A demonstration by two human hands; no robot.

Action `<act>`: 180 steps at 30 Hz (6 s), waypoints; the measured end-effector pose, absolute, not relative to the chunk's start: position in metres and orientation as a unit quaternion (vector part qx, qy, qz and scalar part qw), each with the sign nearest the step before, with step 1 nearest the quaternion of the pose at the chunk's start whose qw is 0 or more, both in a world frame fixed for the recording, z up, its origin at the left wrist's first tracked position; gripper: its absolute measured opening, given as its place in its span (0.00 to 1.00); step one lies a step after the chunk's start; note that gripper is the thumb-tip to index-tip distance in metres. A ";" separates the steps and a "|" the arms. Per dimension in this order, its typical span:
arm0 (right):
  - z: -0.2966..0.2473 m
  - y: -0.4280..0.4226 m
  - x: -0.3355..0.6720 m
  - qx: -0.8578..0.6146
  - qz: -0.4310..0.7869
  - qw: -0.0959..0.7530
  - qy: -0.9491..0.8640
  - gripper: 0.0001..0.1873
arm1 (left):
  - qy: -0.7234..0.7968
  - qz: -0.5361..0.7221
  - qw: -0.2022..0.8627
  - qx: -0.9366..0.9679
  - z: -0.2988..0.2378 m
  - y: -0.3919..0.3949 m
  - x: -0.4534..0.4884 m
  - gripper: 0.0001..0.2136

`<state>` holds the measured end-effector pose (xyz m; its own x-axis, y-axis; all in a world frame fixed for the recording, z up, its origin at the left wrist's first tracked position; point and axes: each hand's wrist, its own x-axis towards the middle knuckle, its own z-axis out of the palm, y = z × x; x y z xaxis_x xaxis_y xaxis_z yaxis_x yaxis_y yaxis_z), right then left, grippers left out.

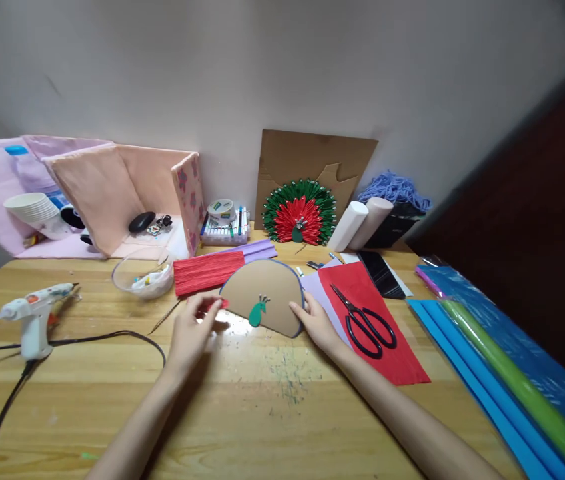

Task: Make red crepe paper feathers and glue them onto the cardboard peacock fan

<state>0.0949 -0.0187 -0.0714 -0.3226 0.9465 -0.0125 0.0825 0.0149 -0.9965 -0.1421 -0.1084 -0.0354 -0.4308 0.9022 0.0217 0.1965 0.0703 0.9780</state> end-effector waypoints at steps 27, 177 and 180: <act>-0.069 -0.022 0.103 -0.393 0.644 0.362 -0.548 0.21 | 0.680 0.398 0.384 0.482 -0.054 -0.125 -0.108 0.10; -0.066 -0.022 0.107 -0.358 0.597 0.384 -0.607 0.28 | 0.518 0.308 0.056 0.796 -0.030 -0.118 -0.123 0.04; -0.066 -0.021 0.107 -0.359 0.602 0.384 -0.601 0.28 | 0.511 0.311 0.055 0.799 -0.030 -0.118 -0.124 0.05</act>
<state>0.1065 -0.0213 -0.0662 -0.4474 0.8939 0.0287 -0.0294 0.0173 -0.9994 -0.1237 -0.1181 -0.0304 0.2829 0.8517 0.4412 0.7828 -0.4708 0.4070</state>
